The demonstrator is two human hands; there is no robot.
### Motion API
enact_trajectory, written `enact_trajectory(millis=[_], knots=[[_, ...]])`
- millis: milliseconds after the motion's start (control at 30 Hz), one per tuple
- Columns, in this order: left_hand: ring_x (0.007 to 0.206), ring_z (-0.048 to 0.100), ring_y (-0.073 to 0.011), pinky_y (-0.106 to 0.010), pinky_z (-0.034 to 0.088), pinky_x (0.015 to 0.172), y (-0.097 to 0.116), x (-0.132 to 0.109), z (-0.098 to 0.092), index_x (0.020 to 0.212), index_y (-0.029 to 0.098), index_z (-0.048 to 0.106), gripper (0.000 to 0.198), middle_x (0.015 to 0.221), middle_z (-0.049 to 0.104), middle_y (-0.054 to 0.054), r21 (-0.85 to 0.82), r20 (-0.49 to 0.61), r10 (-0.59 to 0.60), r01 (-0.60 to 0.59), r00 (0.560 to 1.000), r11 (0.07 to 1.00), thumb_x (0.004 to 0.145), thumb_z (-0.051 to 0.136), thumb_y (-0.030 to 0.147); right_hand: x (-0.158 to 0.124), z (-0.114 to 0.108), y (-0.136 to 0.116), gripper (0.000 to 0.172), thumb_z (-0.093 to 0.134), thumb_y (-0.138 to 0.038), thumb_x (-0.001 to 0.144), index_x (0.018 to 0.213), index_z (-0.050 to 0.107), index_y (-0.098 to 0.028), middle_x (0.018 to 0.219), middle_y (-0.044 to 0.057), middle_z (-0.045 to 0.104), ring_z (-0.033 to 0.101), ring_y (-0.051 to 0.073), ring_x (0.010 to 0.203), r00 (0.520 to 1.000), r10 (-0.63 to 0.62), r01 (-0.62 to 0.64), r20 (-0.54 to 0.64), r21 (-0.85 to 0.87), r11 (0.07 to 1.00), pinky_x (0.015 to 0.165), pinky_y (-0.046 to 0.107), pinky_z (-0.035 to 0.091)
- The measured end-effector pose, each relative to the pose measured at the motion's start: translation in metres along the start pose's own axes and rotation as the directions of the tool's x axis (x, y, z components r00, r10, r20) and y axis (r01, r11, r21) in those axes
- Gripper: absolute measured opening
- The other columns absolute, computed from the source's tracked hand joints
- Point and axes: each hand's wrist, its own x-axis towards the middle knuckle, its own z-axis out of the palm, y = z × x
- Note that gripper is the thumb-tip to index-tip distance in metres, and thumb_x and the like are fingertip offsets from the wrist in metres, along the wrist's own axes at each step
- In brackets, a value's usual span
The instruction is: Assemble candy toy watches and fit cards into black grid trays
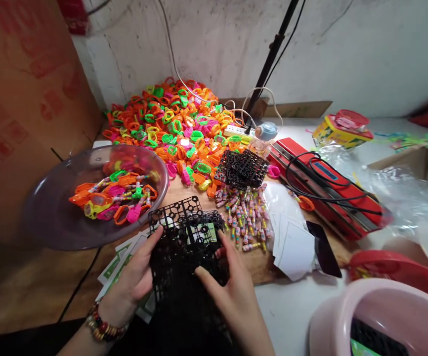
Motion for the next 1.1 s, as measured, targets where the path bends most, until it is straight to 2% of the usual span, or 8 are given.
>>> enact_trajectory(millis=[300, 467, 567, 633, 667, 867, 933, 1100], knots=[[0.073, 0.066, -0.0151, -0.024, 0.053, 0.063, -0.007, 0.020, -0.009, 0.087, 0.015, 0.062, 0.013, 0.088, 0.071, -0.004, 0.328, 0.039, 0.164, -0.168, 0.986, 0.929, 0.082, 0.065, 0.027, 0.012, -0.066, 0.038, 0.070, 0.081, -0.048, 0.057, 0.119, 0.064, -0.019, 0.105, 0.009, 0.072, 0.070, 0.026, 0.087, 0.927, 0.197, -0.127, -0.319, 0.226, 0.966, 0.071, 0.036, 0.060], [0.091, 0.065, -0.0205, -0.033, 0.052, 0.084, -0.013, 0.042, -0.011, 0.102, 0.015, 0.060, 0.034, 0.100, 0.070, -0.008, 0.562, 0.239, 0.291, -0.376, 0.926, 0.737, 0.071, 0.071, 0.023, 0.041, -0.097, 0.013, 0.058, 0.081, -0.041, 0.059, 0.113, 0.066, -0.025, 0.122, 0.010, 0.066, 0.060, 0.031, 0.115, 0.671, 0.027, 0.261, -0.741, 0.270, 0.927, 0.098, 0.048, 0.051], [0.115, 0.057, -0.0270, -0.041, 0.041, 0.103, -0.019, 0.052, -0.009, 0.127, 0.017, 0.049, 0.060, 0.122, 0.063, -0.012, 0.702, 0.332, 0.473, -0.549, 0.816, 0.455, 0.070, 0.071, 0.020, 0.079, -0.092, -0.020, 0.054, 0.075, -0.033, 0.071, 0.122, 0.061, -0.020, 0.129, 0.014, 0.060, 0.060, 0.031, 0.114, 0.360, -0.312, 0.573, -0.879, -0.056, 0.818, 0.099, 0.045, 0.049], [0.125, 0.047, -0.0320, -0.048, 0.034, 0.108, -0.025, 0.055, -0.007, 0.135, 0.014, 0.043, 0.065, 0.132, 0.056, -0.017, 0.818, 0.349, 0.567, -0.538, 0.746, 0.204, 0.075, 0.066, 0.023, 0.115, -0.084, -0.035, 0.056, 0.064, -0.036, 0.082, 0.131, 0.054, -0.011, 0.132, 0.019, 0.056, 0.060, 0.032, 0.113, 0.151, -0.498, 0.545, -0.854, -0.348, 0.763, 0.096, 0.045, 0.049], [0.129, 0.043, -0.0344, -0.051, 0.031, 0.109, -0.029, 0.055, -0.007, 0.136, 0.012, 0.042, 0.065, 0.136, 0.052, -0.019, 0.862, 0.360, 0.604, -0.502, 0.711, 0.077, 0.077, 0.064, 0.024, 0.134, -0.080, -0.039, 0.054, 0.057, -0.039, 0.087, 0.131, 0.053, -0.007, 0.130, 0.022, 0.056, 0.058, 0.033, 0.115, 0.139, -0.567, 0.464, -0.812, -0.452, 0.762, 0.098, 0.046, 0.046], [0.123, 0.047, -0.0344, -0.050, 0.036, 0.105, -0.027, 0.022, -0.039, 0.132, 0.012, 0.049, 0.050, 0.134, 0.054, -0.020, 0.871, 0.490, 0.620, -0.364, 0.613, -0.329, 0.090, 0.051, 0.039, 0.216, -0.049, -0.012, 0.040, 0.053, -0.030, 0.085, 0.119, 0.063, -0.013, 0.122, 0.018, 0.063, 0.056, 0.032, 0.117, 0.806, -0.589, 0.414, -0.057, -0.657, 0.630, 0.101, 0.055, 0.040], [0.111, 0.054, -0.0355, -0.051, 0.039, 0.098, -0.018, 0.002, -0.065, 0.124, 0.011, 0.057, 0.044, 0.119, 0.063, -0.021, 0.888, 0.439, 0.635, -0.197, 0.635, -0.416, 0.092, 0.046, 0.039, 0.210, -0.044, 0.002, 0.045, 0.055, -0.029, 0.083, 0.124, 0.060, -0.011, 0.132, 0.020, 0.057, 0.050, 0.033, 0.125, 0.837, -0.546, 0.394, -0.027, -0.663, 0.637, 0.104, 0.058, 0.035], [0.111, 0.053, -0.0417, -0.054, 0.040, 0.094, -0.001, -0.023, -0.125, 0.122, 0.005, 0.057, 0.050, 0.121, 0.058, -0.027, 0.894, 0.256, 0.709, 0.117, 0.657, -0.432, 0.081, 0.063, 0.033, 0.123, -0.037, -0.001, 0.039, 0.051, -0.031, 0.089, 0.127, 0.059, -0.022, 0.122, 0.010, 0.063, 0.057, 0.026, 0.116, 0.655, -0.676, 0.512, -0.338, -0.460, 0.726, 0.103, 0.051, 0.041]])
